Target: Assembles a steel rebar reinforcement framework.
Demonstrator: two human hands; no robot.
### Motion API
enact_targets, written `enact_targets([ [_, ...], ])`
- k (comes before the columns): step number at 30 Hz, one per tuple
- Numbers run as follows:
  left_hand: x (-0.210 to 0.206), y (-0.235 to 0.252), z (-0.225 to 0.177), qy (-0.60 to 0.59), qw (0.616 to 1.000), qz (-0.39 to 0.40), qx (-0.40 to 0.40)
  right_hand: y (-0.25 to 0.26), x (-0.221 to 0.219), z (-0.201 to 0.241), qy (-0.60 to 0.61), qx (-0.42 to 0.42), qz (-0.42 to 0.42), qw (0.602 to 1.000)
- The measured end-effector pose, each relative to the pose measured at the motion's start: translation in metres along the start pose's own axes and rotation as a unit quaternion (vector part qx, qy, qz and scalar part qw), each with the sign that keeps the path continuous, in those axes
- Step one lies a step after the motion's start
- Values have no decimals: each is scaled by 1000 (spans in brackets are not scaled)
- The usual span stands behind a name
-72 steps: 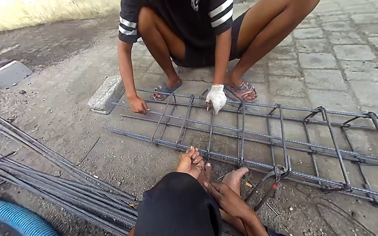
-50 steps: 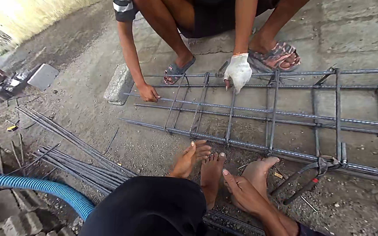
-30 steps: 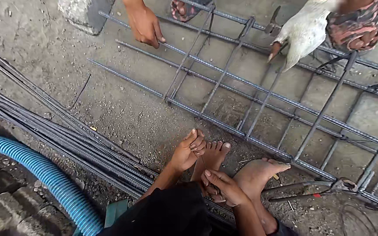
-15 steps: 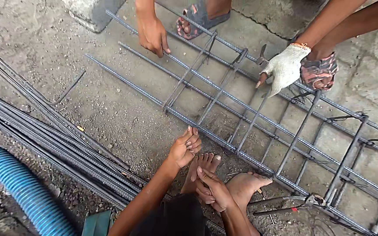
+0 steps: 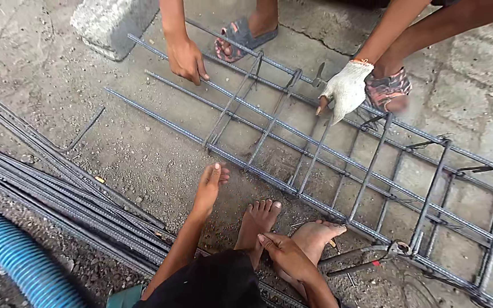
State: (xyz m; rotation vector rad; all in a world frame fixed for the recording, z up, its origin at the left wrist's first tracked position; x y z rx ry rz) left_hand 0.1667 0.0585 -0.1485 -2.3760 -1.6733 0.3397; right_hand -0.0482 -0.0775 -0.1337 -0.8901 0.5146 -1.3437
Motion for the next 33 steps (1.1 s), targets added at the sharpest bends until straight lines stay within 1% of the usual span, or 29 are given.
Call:
enact_targets([
  [2,20,5,-20,12,998,-43,-38,15,-5,8,3,0,22,1000],
  [5,30,8,-48,31,993,-62,-97,33,-6,20,4,-12,8,1000],
  [8,26,13,-68,68,986,-45,-143,41,-2,30,17,-18,-34,999],
  [12,14,23,-75,152,972,6,-177,47,2,37,26,-26,-74,997],
  [15,5,31,-77,235,947,38,-214,55,6,41,16,-38,-95,995],
  [18,-3,35,-80,295,919,52,-258,65,5,43,9,-39,-110,993],
  [23,-23,44,-74,407,867,95,-271,76,7,49,32,-26,-166,985],
  [26,-38,48,-67,466,841,107,-255,74,10,56,-12,-8,-233,972],
  [29,-48,50,-63,504,824,94,-241,71,10,59,-38,6,-293,955],
  [33,-54,49,-60,510,824,89,-229,72,4,60,-28,17,-319,947],
])
Point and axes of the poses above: each hand's wrist, its own y-axis towards the middle knuckle, its own x-axis out of the back of the hand, z = x × y, the point moved 9 cm from there along y, towards the middle knuckle, and after that the axes turned 6 degrees about -x, right-handed, at the moved point
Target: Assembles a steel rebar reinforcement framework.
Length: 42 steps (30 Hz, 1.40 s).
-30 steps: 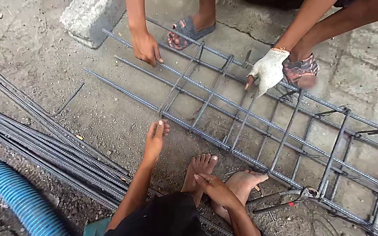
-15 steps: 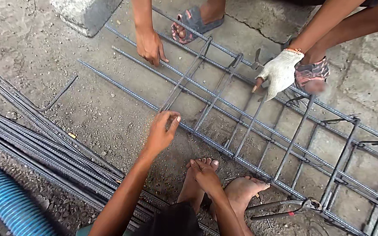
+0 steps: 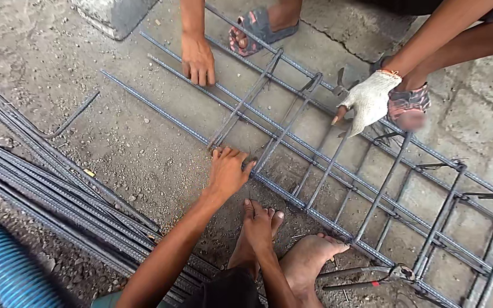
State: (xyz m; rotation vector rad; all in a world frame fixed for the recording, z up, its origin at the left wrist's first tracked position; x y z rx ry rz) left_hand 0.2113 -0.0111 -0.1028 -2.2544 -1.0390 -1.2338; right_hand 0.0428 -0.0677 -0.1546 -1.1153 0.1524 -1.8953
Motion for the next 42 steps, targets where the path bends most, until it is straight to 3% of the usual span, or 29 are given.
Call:
enact_targets([
  [10,-13,3,2,-119,990,-48,50,4,-9,5,-11,21,-18,1000],
  [16,-13,-6,3,-175,978,-107,-25,17,-26,-4,48,-38,62,996],
  [23,-9,-21,2,-204,969,-86,-109,25,-40,-10,195,-87,118,970],
  [35,-10,-28,-9,-230,956,-104,-147,31,-36,3,264,-87,109,954],
  [42,-5,-24,-11,-214,962,-77,-152,26,-29,8,283,-80,89,951],
])
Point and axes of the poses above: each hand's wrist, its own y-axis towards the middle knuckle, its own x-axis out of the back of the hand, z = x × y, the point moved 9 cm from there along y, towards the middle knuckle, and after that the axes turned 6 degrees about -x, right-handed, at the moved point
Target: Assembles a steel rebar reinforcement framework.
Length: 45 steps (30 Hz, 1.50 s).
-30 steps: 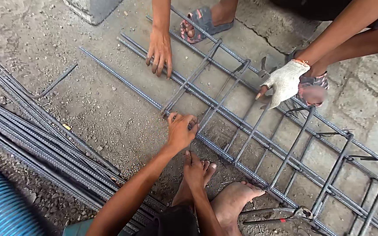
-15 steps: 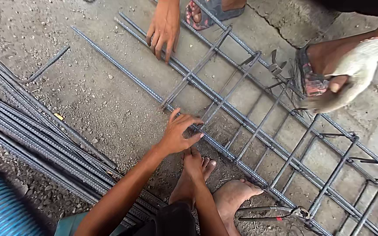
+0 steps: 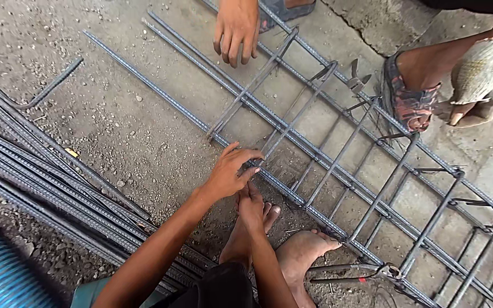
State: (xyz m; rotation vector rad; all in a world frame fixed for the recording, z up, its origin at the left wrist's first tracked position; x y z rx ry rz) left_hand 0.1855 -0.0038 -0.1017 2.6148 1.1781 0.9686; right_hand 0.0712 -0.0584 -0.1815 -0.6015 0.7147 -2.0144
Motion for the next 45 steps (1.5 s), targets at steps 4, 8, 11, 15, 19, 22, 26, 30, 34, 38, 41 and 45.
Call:
enact_targets([
  [4,-2,5,-6,15,1000,22,9,-9,-2,-3,0,-18,-3,1000],
  [8,-5,8,-10,24,999,16,22,-14,-3,-4,13,-29,16,999],
  [11,-7,8,-10,29,999,19,30,-15,-2,-5,44,-43,32,998],
  [15,-7,9,-9,39,998,15,41,-16,-3,-7,111,-69,72,989],
  [19,-9,6,-7,56,998,7,26,-24,6,-3,47,-49,78,995],
  [22,-10,4,-5,57,998,-3,24,-36,14,9,3,-58,84,995],
  [26,-10,0,-2,44,999,-9,22,-44,20,26,-39,-65,100,992],
  [30,-8,-4,0,22,1000,-6,10,-45,30,44,-95,-53,130,986],
  [34,-9,-6,2,-7,1000,19,-11,-43,41,70,-151,-24,147,977],
  [38,-9,-8,3,-29,999,29,-33,-34,49,90,-226,-9,173,958],
  [41,-8,-9,3,-21,999,27,-36,-28,53,104,-265,-5,190,945],
  [45,-7,-8,0,9,999,-1,-43,-20,57,116,-313,-11,203,928],
])
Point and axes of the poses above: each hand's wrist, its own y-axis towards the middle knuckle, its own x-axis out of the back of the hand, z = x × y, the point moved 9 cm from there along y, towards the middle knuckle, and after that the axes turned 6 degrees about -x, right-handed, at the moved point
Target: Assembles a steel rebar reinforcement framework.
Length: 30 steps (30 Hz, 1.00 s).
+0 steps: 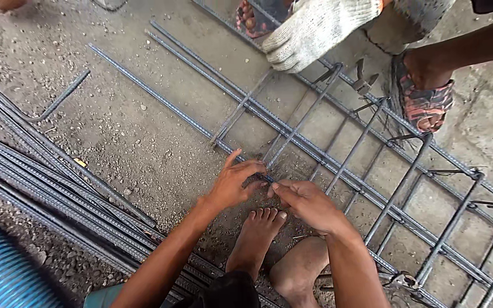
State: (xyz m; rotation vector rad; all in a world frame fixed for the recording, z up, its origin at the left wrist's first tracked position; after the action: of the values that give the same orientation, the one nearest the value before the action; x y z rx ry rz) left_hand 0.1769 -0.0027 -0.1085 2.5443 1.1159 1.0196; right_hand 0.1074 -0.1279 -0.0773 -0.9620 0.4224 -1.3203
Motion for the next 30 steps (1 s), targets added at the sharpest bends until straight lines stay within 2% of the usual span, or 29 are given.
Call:
enact_targets([
  [4,0,-1,3,-6,999,-31,2,6,10,8,12,7,20,1000],
  [7,0,-3,4,-18,997,-74,6,14,27,13,-37,49,-5,998],
  [12,1,-5,7,-30,992,-122,32,31,58,10,-145,88,-143,975],
  [15,1,-7,9,-43,989,-132,57,46,56,3,-165,138,-221,951],
  [17,0,-6,10,-52,987,-132,68,52,51,-3,-168,156,-243,943],
  [20,-1,-3,9,-62,985,-141,71,55,45,-11,-165,159,-238,944],
  [22,0,-1,7,-59,985,-149,69,57,40,-18,-167,121,-220,953],
  [25,1,1,5,-56,985,-153,64,65,31,-27,-185,47,-165,968],
  [30,-1,3,4,-53,985,-147,69,78,25,-40,-146,17,-64,987],
])
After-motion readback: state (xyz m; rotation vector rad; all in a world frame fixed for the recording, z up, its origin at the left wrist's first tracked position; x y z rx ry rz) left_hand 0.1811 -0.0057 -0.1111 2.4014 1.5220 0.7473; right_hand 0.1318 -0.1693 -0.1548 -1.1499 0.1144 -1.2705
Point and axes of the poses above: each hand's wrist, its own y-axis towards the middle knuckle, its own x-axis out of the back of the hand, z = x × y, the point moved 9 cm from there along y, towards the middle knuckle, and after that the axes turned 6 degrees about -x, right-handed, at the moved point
